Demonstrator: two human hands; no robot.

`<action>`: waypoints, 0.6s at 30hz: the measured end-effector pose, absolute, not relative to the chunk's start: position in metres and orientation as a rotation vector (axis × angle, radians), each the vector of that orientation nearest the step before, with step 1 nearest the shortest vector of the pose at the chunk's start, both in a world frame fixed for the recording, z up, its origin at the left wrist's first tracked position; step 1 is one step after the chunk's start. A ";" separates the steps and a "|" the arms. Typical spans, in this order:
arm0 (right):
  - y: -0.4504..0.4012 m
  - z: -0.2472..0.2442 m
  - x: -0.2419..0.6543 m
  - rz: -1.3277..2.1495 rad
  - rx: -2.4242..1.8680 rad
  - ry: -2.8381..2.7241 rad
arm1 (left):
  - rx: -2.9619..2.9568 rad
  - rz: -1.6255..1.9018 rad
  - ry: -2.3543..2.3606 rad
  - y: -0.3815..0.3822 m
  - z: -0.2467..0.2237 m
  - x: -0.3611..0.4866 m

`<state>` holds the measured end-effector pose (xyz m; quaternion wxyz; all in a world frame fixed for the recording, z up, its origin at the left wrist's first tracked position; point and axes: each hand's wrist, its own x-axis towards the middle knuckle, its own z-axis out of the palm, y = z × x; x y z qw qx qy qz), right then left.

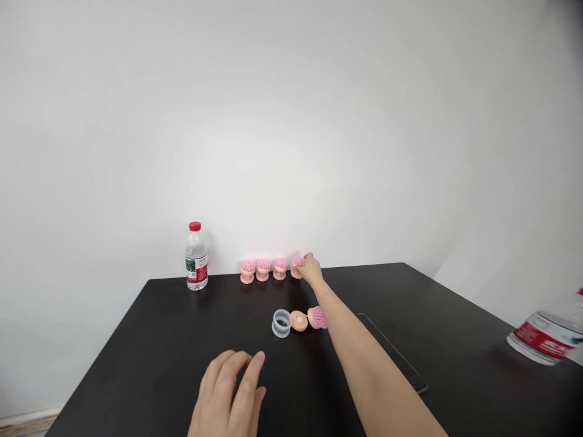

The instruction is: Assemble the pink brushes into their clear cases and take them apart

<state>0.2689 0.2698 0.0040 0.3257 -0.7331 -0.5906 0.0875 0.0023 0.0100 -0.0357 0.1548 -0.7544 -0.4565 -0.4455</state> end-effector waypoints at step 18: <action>0.050 -0.024 0.144 0.798 -1.024 -1.785 | -2.490 -1.408 -1.929 0.040 -0.031 -0.028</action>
